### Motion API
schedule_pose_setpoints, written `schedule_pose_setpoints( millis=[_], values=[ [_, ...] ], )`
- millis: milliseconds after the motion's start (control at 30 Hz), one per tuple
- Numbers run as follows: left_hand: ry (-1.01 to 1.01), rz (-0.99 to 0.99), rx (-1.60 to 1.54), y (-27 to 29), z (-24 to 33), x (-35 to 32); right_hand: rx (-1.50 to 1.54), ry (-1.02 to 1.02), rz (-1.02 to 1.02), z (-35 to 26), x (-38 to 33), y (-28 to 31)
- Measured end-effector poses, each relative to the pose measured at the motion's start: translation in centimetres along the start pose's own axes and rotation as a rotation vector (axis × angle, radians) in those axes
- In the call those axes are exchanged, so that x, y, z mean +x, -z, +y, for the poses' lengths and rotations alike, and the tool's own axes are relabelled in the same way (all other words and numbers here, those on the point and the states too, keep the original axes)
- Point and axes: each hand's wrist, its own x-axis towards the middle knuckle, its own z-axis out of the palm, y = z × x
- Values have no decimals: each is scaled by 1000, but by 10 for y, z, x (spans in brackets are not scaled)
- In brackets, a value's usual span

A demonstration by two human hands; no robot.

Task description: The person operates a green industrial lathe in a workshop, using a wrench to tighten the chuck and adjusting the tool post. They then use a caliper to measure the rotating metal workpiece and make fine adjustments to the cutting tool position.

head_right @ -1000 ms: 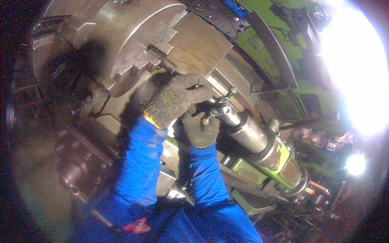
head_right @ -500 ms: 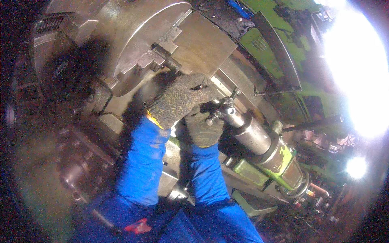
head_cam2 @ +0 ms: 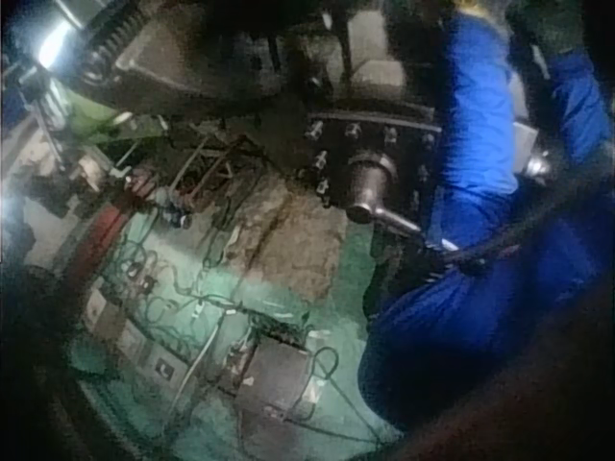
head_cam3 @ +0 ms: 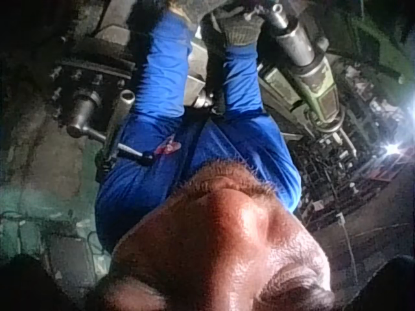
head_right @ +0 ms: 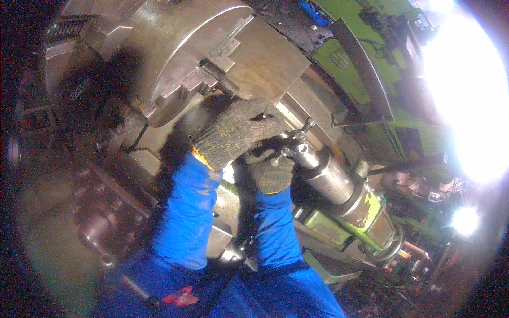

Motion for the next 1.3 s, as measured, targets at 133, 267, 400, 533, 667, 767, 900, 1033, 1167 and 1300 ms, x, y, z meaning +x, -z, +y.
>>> schedule_pose_setpoints(
  millis=[133,267,400,533,667,767,900,1033,1167,1300],
  values=[
    [78,11,-66,-1,-4,-1,-103,211,-77,-22,22,23],
    [-99,10,88,-7,-9,0,-387,78,-174,11,-15,-10],
    [-84,16,1,-4,-5,2,-732,150,-211,13,-22,-14],
    [-19,22,-45,0,-4,0,-250,5,-231,26,-22,-11],
    [-112,62,99,-8,-9,-1,104,-159,-250,26,-18,-1],
    [-83,65,22,-9,-11,-1,164,-191,-246,21,-15,0],
    [84,-44,-273,-7,-6,3,108,-182,-197,12,-15,2],
    [15,13,-122,-6,-6,0,-7,-99,-130,2,-11,3],
    [-64,54,85,-3,-4,-1,-86,13,-90,-14,-6,8],
    [30,80,-233,-8,-1,2,-98,-101,-143,4,-21,0]
  ],
)
